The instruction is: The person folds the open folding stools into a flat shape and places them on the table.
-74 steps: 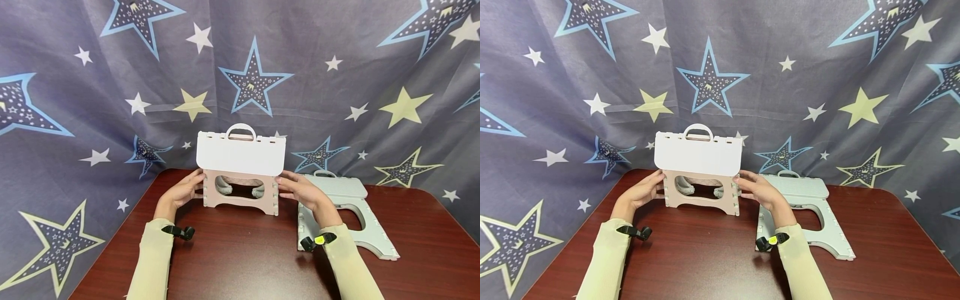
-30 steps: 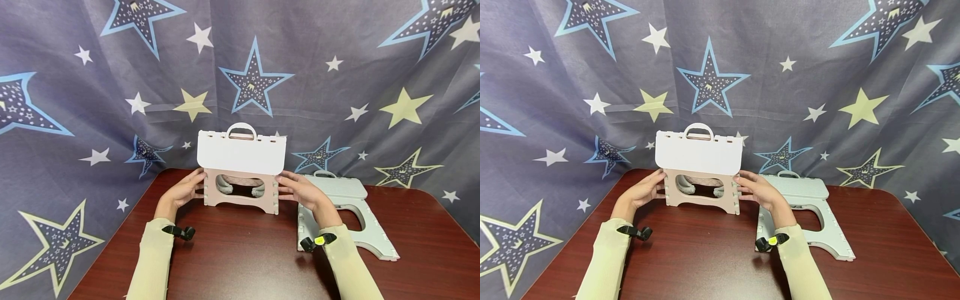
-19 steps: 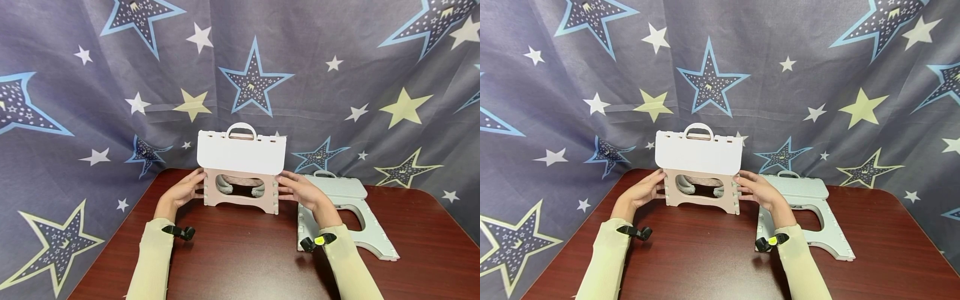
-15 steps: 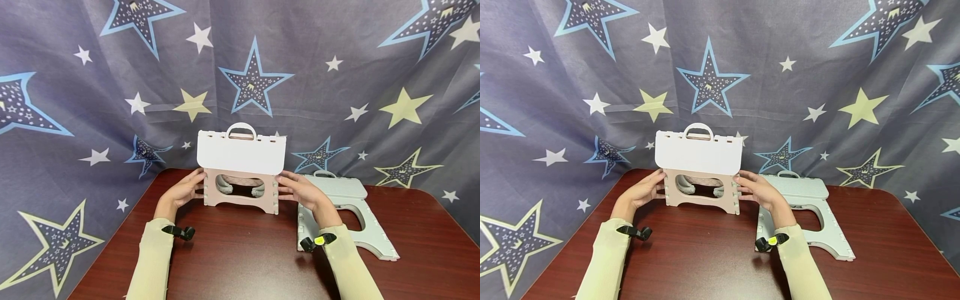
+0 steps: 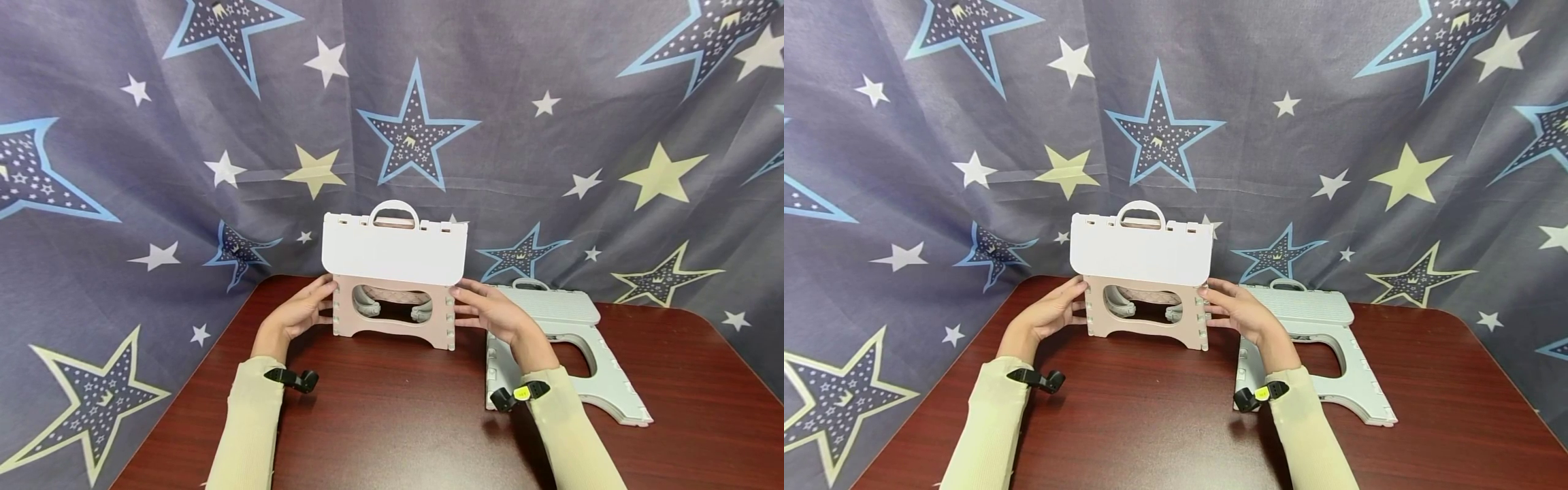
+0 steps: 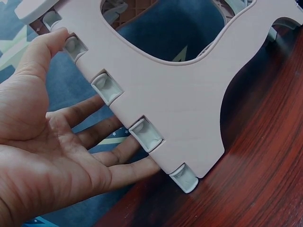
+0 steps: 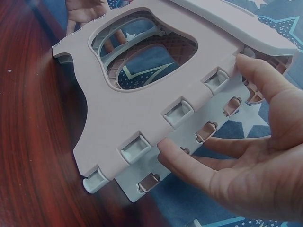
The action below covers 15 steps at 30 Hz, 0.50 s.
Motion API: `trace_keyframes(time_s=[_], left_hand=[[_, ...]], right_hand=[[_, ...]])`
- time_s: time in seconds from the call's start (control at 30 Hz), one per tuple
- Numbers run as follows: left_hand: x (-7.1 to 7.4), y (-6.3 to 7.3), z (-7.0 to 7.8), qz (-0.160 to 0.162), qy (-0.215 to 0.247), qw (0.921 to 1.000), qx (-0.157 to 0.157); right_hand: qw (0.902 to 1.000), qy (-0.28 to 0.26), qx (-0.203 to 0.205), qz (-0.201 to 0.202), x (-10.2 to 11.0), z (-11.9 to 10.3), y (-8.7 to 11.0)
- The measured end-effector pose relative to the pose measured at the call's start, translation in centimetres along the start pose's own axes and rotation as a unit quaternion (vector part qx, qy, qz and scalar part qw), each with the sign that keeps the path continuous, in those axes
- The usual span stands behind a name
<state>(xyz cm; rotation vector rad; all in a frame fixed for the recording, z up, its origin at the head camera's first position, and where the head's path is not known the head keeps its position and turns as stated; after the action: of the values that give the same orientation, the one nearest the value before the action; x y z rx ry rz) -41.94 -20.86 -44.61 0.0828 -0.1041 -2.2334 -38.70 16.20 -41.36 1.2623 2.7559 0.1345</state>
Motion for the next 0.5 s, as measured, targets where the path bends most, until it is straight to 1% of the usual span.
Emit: trace_keyframes(time_s=[0.27,0.5], left_hand=[[0.02,-0.02,0.01,0.002,0.005,1.0000,0.001],[-0.02,-0.08,-0.02,-0.003,-0.001,1.0000,-0.001]], right_hand=[[1.0000,0.001,-0.002,0.002,0.01,-0.01,0.03],[1.0000,0.000,-0.003,0.002,-0.04,-0.09,0.05]])
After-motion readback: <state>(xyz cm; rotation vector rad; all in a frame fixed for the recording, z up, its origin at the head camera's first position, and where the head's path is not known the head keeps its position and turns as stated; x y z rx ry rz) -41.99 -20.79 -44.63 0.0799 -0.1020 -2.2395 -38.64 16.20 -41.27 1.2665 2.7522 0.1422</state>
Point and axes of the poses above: each hand's wrist, its own y-axis away from the middle knuckle, its own x-axis out of the back of the hand, z = x × y, the point moved 3 cm from there along -y, towards the middle knuckle, and after that the axes turned 14 degrees about -z, right-handed, at the moved point
